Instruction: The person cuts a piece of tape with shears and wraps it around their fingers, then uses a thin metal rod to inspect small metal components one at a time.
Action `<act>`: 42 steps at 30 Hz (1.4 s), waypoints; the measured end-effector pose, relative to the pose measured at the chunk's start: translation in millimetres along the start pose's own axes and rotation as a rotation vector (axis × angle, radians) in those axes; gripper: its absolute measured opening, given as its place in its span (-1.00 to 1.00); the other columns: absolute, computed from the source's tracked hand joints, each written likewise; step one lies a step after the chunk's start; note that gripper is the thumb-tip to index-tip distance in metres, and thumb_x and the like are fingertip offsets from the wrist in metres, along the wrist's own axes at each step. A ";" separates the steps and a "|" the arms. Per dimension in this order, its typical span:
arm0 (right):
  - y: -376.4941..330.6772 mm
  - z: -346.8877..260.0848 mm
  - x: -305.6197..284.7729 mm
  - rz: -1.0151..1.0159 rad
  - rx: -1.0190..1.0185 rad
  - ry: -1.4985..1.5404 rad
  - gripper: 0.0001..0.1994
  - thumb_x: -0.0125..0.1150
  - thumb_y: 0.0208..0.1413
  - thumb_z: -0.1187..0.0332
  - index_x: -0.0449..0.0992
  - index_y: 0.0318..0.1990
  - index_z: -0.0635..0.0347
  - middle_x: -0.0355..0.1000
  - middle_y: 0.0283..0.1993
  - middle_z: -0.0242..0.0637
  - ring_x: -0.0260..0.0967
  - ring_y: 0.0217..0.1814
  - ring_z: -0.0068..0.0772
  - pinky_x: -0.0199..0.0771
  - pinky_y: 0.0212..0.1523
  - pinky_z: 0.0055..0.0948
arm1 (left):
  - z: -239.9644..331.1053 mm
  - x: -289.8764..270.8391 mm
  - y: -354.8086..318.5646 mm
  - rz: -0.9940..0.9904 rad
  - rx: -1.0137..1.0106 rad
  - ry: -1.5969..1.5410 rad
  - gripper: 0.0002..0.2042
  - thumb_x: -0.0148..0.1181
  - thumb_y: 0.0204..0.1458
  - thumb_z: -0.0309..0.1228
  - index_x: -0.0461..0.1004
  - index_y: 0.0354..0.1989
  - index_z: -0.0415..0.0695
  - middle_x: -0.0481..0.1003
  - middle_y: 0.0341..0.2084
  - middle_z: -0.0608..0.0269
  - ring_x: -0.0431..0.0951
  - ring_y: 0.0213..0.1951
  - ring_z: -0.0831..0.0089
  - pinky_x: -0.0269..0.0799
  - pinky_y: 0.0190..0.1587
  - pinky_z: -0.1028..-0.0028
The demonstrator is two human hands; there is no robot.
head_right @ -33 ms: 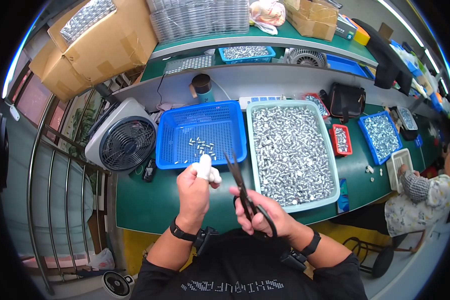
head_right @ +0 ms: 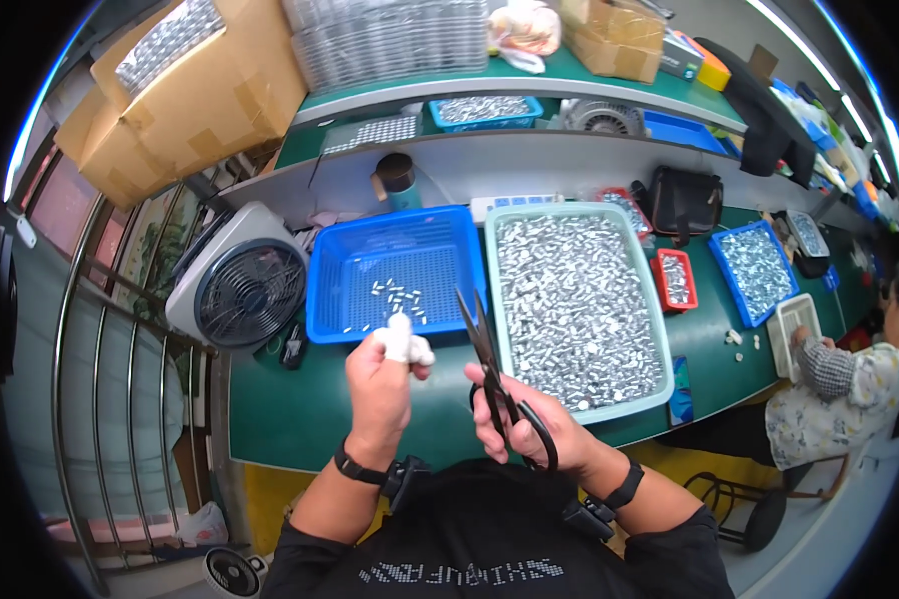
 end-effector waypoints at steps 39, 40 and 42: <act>21.2 -151.1 -97.8 0.249 -0.245 -0.088 -0.12 0.32 0.06 -0.11 0.03 0.39 0.17 0.19 0.21 -0.36 0.29 -0.05 -0.55 0.39 -0.31 -0.49 | -6.0 0.7 -7.5 -0.453 -0.096 -0.704 0.16 -0.11 -0.14 0.55 -0.55 0.48 0.22 -0.35 0.50 0.19 -0.15 0.46 0.00 -0.02 0.34 -0.22; 23.5 -118.5 -78.5 0.160 -0.114 0.069 -0.07 0.40 -0.03 -0.13 0.04 0.39 0.06 0.16 0.29 -0.35 0.28 0.09 -0.53 0.41 -0.25 -0.43 | -4.6 3.6 -3.5 -0.438 -0.102 -0.708 0.19 -0.10 -0.19 0.57 -0.58 0.48 0.23 -0.33 0.50 0.21 -0.13 0.45 0.03 0.01 0.34 -0.18; 14.9 -51.6 -52.6 0.032 0.292 0.293 -0.26 0.09 0.21 -0.17 0.07 0.36 0.09 0.36 0.03 -0.20 0.36 -0.26 -0.36 0.37 -0.39 -0.38 | 4.5 17.1 5.6 -0.412 -0.115 -0.695 0.27 -0.09 -0.29 0.63 -0.63 0.46 0.24 -0.31 0.50 0.24 -0.07 0.44 0.10 0.06 0.33 -0.10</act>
Point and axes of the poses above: each hand's wrist, its own y-axis towards the middle knuckle, its own x-axis out of the palm, z = x × y, the point moved 6 cm from there along y, towards the middle knuckle
